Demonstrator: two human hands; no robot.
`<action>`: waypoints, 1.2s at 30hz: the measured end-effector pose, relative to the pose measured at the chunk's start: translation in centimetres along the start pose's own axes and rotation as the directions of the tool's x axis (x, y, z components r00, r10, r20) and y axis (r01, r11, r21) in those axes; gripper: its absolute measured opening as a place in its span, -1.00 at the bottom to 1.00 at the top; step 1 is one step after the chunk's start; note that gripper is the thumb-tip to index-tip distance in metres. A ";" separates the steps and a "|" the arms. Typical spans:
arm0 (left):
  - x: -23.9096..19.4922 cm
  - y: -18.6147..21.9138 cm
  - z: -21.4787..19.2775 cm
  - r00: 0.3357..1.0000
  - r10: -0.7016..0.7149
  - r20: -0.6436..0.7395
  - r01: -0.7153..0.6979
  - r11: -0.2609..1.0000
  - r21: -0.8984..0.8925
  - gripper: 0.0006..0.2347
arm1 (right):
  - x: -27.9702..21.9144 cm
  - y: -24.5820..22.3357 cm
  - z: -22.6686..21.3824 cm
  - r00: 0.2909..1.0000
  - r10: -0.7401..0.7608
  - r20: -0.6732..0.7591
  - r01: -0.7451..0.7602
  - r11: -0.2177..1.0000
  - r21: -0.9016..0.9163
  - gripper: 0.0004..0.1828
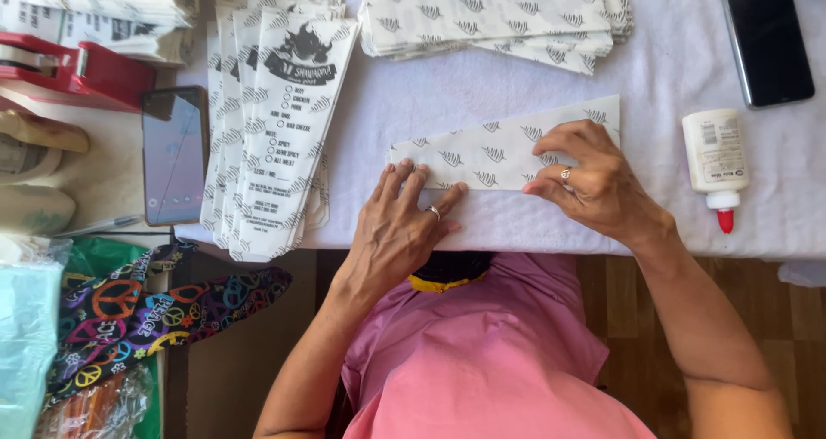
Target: Folding pre-printed paper strips and applying glue to create packaging sleeves.
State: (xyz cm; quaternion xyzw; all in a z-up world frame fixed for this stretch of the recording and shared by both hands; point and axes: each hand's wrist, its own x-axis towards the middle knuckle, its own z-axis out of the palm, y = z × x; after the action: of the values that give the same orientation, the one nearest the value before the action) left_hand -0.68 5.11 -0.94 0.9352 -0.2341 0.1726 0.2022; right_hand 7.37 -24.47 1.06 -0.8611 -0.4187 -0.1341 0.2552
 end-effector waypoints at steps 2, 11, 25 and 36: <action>0.1 -0.1 0.0 1.000 -0.002 -0.011 0.002 1.000 0.003 -0.63 | 0.0 0.9 0.6 0.999 0.001 0.036 0.000 0.999 -0.039 -0.68; -0.1 -0.3 -0.6 0.985 -0.042 -0.169 0.008 0.980 -0.196 -0.85 | -0.7 1.2 -1.1 0.934 0.211 0.289 -0.130 0.953 -0.275 0.00; 0.1 -1.4 -1.4 0.971 -0.080 -0.225 0.027 0.973 -0.228 -0.90 | -0.6 1.1 -1.1 0.912 0.245 0.330 -0.159 0.951 -0.266 0.02; 0.1 -1.7 -1.1 0.971 -0.040 -0.234 -0.015 0.974 -0.226 -0.86 | -0.6 0.9 -1.2 0.931 0.213 0.297 -0.129 0.952 -0.278 0.00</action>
State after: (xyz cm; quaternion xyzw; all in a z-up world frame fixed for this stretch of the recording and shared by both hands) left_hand -0.04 6.96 -0.43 0.8803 -0.2204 0.2539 0.3347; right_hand 7.73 -25.97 1.46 -0.9303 -0.3569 -0.0206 0.0816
